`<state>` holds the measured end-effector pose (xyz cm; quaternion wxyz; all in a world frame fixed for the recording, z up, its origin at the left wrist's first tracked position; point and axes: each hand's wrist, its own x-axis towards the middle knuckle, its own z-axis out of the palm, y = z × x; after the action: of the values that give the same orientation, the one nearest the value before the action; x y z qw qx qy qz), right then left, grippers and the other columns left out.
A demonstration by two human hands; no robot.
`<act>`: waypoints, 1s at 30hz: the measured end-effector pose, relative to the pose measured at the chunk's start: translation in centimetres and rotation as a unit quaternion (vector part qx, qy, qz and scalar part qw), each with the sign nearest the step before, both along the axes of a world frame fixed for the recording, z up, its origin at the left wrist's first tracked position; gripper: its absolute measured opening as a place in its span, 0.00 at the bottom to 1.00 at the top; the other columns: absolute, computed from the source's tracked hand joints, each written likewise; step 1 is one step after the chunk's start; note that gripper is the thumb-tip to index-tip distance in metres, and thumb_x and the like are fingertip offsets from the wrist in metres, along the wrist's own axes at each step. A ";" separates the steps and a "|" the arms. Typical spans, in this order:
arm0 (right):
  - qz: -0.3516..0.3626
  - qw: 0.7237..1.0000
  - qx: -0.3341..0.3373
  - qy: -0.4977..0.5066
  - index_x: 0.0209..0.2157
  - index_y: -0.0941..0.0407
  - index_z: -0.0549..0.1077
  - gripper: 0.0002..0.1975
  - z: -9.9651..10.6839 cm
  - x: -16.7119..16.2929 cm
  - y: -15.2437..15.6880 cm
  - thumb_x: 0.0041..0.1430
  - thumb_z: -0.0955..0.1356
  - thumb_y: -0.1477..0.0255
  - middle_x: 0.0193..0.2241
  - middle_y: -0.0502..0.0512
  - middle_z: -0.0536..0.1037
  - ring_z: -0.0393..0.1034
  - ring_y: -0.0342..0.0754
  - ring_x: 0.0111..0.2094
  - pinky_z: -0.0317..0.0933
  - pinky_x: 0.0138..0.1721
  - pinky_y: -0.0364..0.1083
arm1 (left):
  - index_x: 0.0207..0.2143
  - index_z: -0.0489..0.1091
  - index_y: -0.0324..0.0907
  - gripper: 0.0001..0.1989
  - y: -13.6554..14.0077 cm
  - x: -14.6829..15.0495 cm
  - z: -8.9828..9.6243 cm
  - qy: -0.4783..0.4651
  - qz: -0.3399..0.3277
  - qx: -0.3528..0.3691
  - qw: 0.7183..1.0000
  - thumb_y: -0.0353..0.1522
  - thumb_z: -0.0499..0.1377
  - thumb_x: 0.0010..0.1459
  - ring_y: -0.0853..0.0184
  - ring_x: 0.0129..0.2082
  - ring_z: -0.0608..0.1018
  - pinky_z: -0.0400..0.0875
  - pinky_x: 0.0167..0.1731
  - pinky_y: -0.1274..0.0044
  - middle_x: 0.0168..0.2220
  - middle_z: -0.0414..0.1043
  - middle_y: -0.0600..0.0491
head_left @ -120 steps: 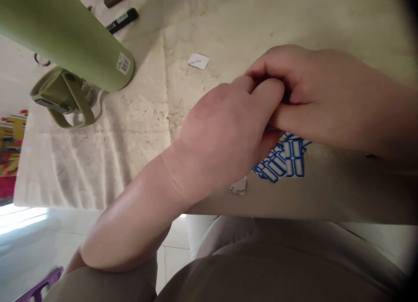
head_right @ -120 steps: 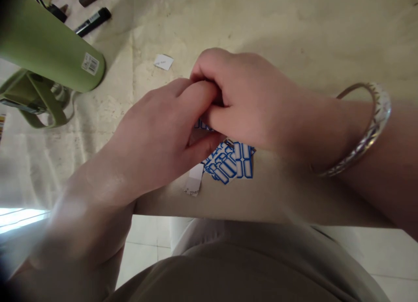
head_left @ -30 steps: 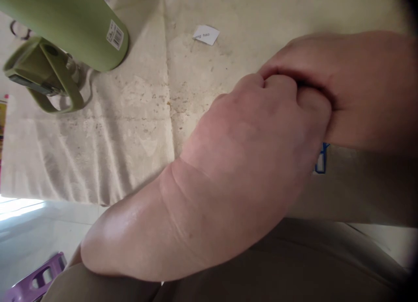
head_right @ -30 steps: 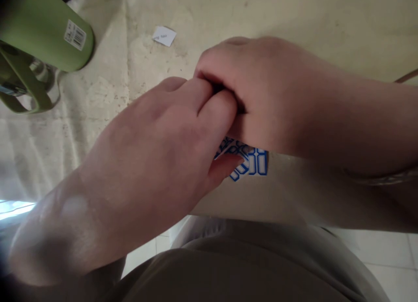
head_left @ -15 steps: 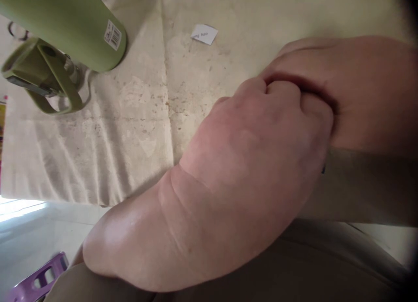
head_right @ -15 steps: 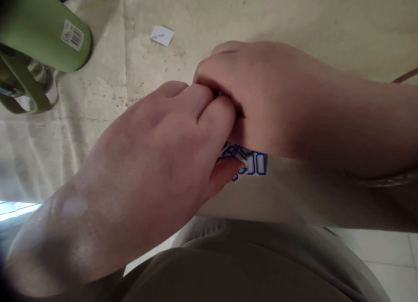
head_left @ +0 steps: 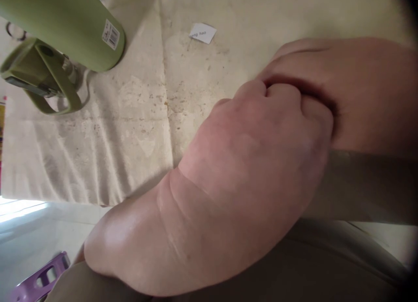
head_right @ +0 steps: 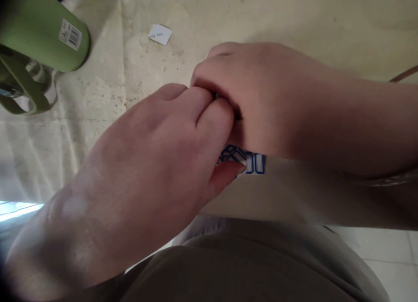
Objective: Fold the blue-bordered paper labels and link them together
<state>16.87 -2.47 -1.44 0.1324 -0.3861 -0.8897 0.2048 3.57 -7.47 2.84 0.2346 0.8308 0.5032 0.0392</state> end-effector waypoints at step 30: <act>0.004 0.999 -0.032 -0.016 0.27 0.50 0.68 0.12 0.0 -0.3 0.3 0.33 0.66 0.65 0.30 0.51 0.70 0.68 0.53 0.32 0.60 0.27 0.53 | 0.49 0.67 0.37 0.16 -0.7 -0.2 0.1 0.094 -0.075 0.026 0.992 0.33 0.53 0.59 0.49 0.45 0.68 0.60 0.49 0.54 0.40 0.67 0.46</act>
<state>16.61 -2.18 -1.41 0.1050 -0.3894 -0.8863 0.2276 3.42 -8.14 2.93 0.1668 0.8722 0.4577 -0.0434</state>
